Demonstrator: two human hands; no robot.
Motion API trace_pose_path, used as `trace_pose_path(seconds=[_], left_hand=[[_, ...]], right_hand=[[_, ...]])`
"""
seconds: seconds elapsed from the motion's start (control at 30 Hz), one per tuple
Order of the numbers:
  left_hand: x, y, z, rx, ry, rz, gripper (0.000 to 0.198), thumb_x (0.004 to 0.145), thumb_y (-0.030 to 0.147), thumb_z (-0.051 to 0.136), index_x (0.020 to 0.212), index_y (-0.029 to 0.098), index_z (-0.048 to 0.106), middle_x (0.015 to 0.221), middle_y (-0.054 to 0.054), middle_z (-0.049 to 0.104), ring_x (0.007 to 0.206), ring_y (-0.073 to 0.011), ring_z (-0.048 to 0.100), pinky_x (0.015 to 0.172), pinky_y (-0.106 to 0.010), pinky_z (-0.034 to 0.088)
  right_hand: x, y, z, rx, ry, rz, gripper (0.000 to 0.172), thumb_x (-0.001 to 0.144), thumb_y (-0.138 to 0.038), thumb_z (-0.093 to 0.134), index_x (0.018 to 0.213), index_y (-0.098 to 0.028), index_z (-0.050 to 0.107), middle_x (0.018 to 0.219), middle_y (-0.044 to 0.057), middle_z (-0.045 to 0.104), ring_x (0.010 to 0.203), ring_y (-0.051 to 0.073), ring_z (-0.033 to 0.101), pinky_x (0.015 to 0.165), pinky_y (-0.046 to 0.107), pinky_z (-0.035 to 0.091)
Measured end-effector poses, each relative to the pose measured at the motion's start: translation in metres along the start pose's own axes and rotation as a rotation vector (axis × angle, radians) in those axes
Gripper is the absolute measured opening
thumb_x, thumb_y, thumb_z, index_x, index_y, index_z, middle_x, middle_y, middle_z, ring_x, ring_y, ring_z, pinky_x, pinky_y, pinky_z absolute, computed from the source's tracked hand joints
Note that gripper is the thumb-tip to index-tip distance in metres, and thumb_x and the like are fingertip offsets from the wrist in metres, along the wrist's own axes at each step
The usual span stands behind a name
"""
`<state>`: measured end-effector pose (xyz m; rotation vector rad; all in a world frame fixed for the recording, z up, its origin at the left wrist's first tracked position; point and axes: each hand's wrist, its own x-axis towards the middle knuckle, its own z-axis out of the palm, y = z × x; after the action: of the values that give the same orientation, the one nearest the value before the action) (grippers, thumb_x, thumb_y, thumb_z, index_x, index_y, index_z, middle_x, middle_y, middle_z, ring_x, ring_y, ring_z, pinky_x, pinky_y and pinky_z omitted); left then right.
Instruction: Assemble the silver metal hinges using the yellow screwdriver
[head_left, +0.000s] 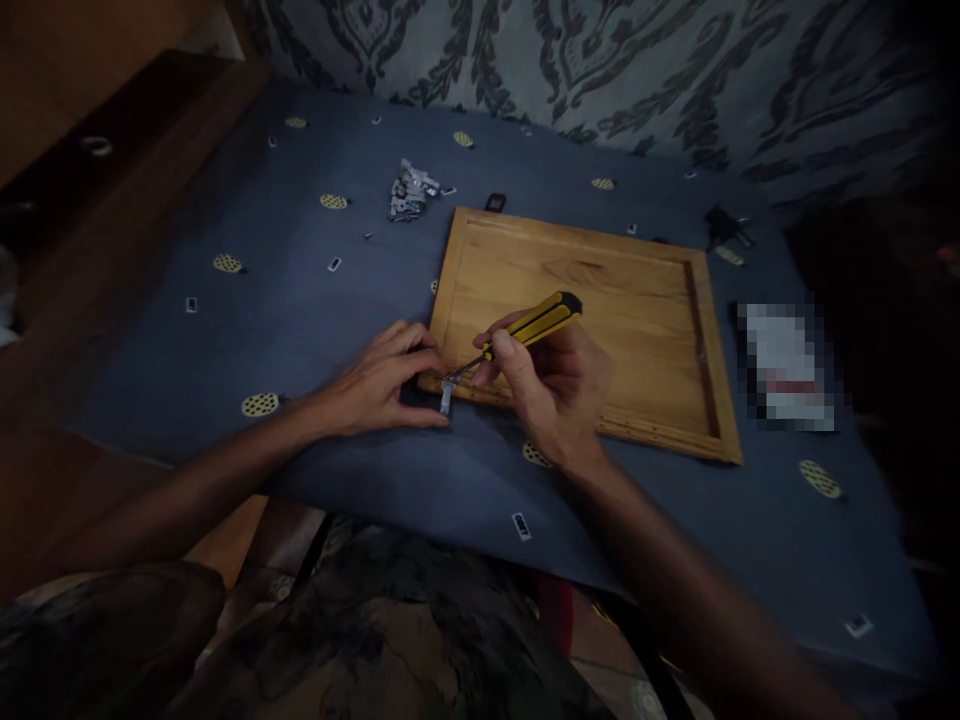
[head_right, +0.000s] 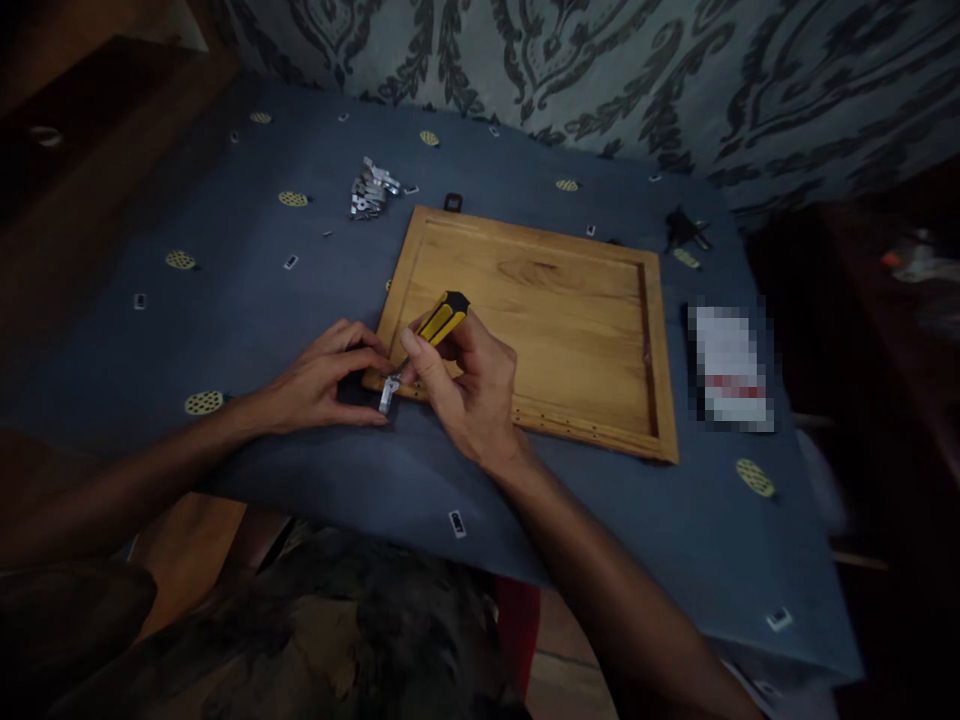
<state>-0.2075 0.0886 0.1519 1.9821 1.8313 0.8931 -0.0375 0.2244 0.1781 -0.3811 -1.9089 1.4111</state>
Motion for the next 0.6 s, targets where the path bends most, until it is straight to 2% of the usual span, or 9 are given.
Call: trace_pose_path(seconds=[0.17, 0.37, 0.6], left_hand=[[0.001, 0.0, 0.0, 0.0, 0.001, -0.014, 0.048, 0.085, 0.057, 0.083, 0.116, 0.022, 0.071, 0.116, -0.008, 0.062, 0.107, -0.0265, 0.056, 0.098, -0.041, 0.048], [0.0, 0.002, -0.001, -0.007, 0.008, -0.007, 0.045, 0.087, 0.056, 0.082, 0.115, 0.022, 0.071, 0.115, -0.006, 0.063, 0.106, -0.0251, 0.056, 0.096, -0.039, 0.048], [0.0, 0.004, -0.003, -0.005, -0.009, -0.035, 0.046, 0.086, 0.056, 0.083, 0.117, 0.023, 0.071, 0.116, -0.007, 0.062, 0.104, -0.0245, 0.057, 0.097, -0.04, 0.049]], right_hand=[[-0.001, 0.001, -0.002, -0.015, 0.013, -0.005, 0.032, 0.097, -0.058, 0.067, 0.095, -0.025, 0.066, 0.079, -0.002, 0.07, 0.055, 0.013, 0.065, 0.061, 0.032, 0.06], [0.007, -0.003, -0.003, 0.058, 0.131, 0.004, 0.041, 0.091, -0.065, 0.071, 0.094, -0.024, 0.066, 0.081, -0.003, 0.071, 0.053, 0.011, 0.065, 0.055, 0.029, 0.057], [0.023, 0.007, -0.01, 0.158, 0.187, 0.152, 0.048, 0.084, -0.069, 0.076, 0.089, -0.022, 0.066, 0.086, 0.0, 0.074, 0.054, 0.011, 0.067, 0.055, 0.027, 0.058]])
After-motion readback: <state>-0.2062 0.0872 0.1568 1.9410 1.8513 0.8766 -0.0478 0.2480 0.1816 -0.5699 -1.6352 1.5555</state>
